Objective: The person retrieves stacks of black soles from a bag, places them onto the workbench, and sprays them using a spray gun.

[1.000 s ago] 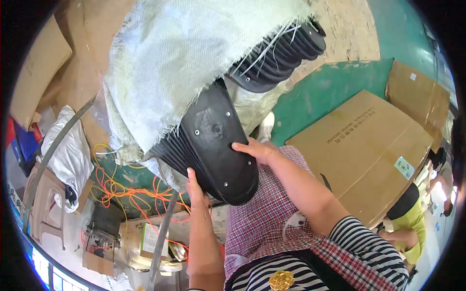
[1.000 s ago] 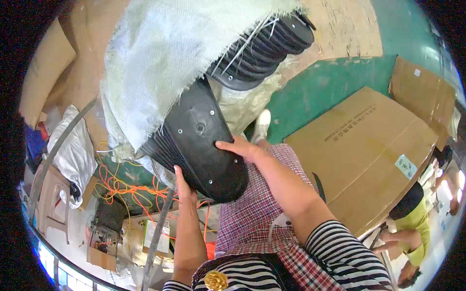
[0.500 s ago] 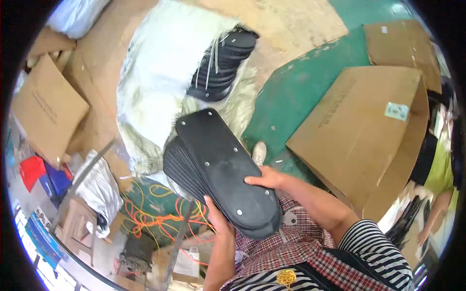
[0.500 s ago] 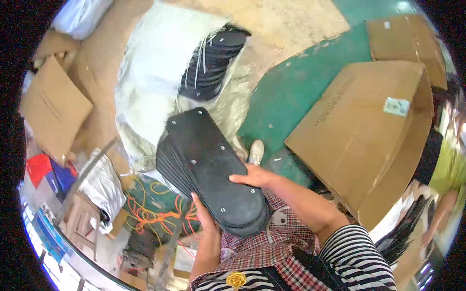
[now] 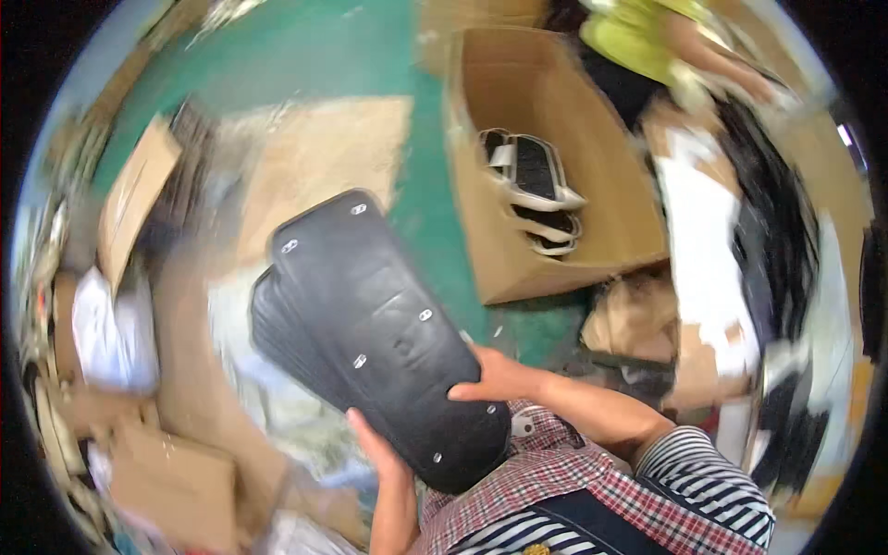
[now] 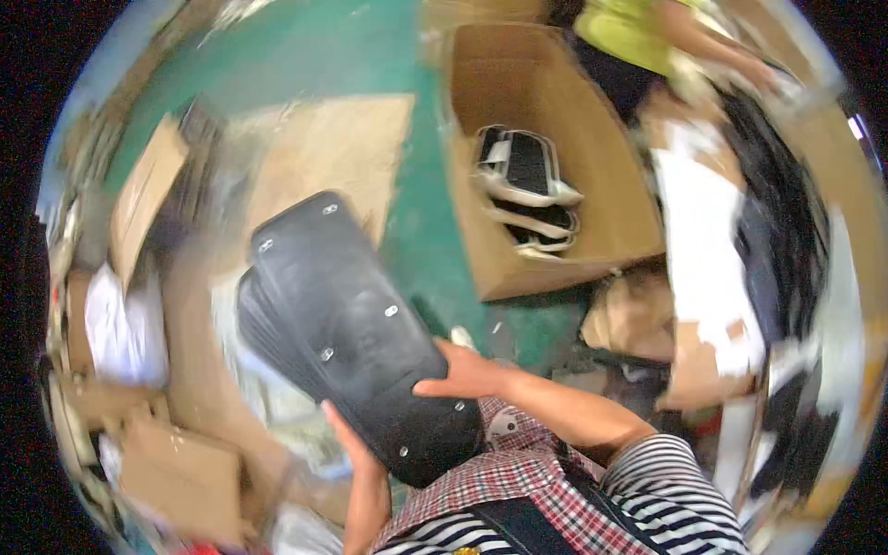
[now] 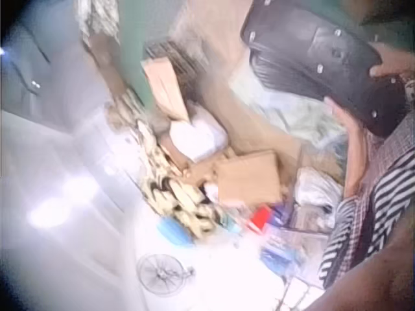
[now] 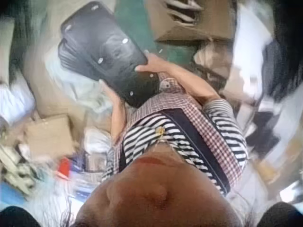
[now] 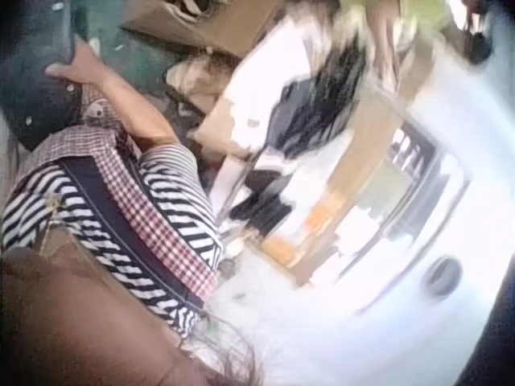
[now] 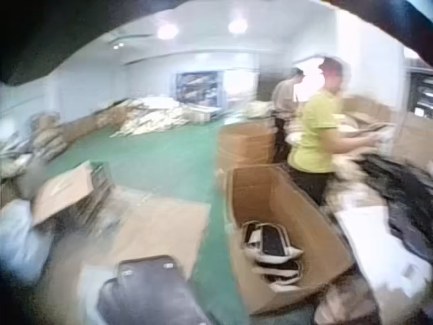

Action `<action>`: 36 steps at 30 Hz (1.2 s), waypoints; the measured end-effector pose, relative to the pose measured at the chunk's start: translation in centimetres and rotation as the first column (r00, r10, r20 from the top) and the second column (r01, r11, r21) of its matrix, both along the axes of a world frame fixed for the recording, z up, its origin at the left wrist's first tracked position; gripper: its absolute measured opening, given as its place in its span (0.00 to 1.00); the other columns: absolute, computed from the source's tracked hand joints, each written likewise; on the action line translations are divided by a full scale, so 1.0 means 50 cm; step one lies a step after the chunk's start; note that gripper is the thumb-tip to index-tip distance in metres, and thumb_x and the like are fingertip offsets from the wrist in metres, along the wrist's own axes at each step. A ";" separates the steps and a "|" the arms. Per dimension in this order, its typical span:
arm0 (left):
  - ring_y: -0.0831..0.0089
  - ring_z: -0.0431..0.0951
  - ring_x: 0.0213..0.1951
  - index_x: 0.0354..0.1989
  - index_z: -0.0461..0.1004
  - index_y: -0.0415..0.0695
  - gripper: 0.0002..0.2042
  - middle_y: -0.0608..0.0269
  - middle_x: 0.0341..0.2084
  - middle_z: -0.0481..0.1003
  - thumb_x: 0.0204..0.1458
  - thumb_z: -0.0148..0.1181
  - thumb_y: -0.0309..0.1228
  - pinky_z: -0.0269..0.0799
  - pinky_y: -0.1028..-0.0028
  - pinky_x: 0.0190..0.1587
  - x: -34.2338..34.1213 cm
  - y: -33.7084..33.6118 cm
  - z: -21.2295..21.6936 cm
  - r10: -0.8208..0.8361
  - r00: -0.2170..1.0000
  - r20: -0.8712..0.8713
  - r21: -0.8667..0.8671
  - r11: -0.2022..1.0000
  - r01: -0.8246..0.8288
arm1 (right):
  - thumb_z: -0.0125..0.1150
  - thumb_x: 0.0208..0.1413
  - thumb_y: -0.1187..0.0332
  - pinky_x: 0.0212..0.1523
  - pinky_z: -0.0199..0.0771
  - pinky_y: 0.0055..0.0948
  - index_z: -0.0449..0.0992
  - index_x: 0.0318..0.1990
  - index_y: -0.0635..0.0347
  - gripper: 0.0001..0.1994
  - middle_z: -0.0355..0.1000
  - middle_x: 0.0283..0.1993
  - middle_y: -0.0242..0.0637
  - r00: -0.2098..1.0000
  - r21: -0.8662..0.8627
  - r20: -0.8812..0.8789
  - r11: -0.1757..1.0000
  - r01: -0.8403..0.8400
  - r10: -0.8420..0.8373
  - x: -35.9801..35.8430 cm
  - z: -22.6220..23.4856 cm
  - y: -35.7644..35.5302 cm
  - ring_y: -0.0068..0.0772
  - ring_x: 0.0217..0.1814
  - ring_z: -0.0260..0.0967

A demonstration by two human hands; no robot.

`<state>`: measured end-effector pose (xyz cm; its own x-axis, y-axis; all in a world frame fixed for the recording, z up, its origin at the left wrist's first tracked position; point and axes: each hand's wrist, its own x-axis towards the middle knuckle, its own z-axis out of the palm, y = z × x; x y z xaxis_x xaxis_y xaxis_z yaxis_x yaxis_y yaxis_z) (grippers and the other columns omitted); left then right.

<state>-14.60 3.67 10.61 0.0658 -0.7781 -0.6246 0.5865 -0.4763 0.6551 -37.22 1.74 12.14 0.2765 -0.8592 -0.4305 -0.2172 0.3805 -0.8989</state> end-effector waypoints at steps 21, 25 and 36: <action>0.65 0.71 0.44 0.53 0.61 0.40 0.20 0.55 0.47 0.68 0.60 0.35 0.42 0.71 0.67 0.44 -0.807 0.191 0.226 -0.979 0.202 0.030 -0.471 0.164 0.867 | 0.63 0.43 0.50 0.56 0.59 0.35 0.46 0.64 0.61 0.45 0.60 0.56 0.52 0.231 -0.474 0.034 0.188 0.860 -0.972 -0.387 0.259 0.683 0.44 0.58 0.60; 0.66 0.71 0.45 0.51 0.64 0.42 0.25 0.58 0.44 0.70 0.56 0.39 0.50 0.69 0.69 0.45 -1.005 0.405 0.306 -0.997 -0.033 -0.073 -0.371 -0.003 0.929 | 0.63 0.43 0.50 0.56 0.61 0.36 0.51 0.62 0.60 0.42 0.66 0.52 0.51 0.001 -0.447 -0.016 0.008 0.894 -1.000 -0.520 0.295 0.865 0.44 0.55 0.64; 0.60 0.69 0.49 0.57 0.61 0.43 0.33 0.54 0.51 0.67 0.53 0.39 0.58 0.66 0.67 0.50 -1.520 0.817 0.441 -0.952 -0.305 -0.001 -0.337 -0.287 0.897 | 0.65 0.42 0.51 0.55 0.62 0.33 0.57 0.59 0.64 0.39 0.65 0.53 0.49 -0.284 -0.501 0.035 -0.263 0.824 -0.958 -0.979 0.371 1.244 0.41 0.55 0.64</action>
<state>-90.61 44.53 32.68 -0.9180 0.2253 -0.3264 -0.3963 -0.4894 0.7768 -86.18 63.93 30.67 -0.9976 0.0096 0.0681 -0.0646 0.2104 -0.9755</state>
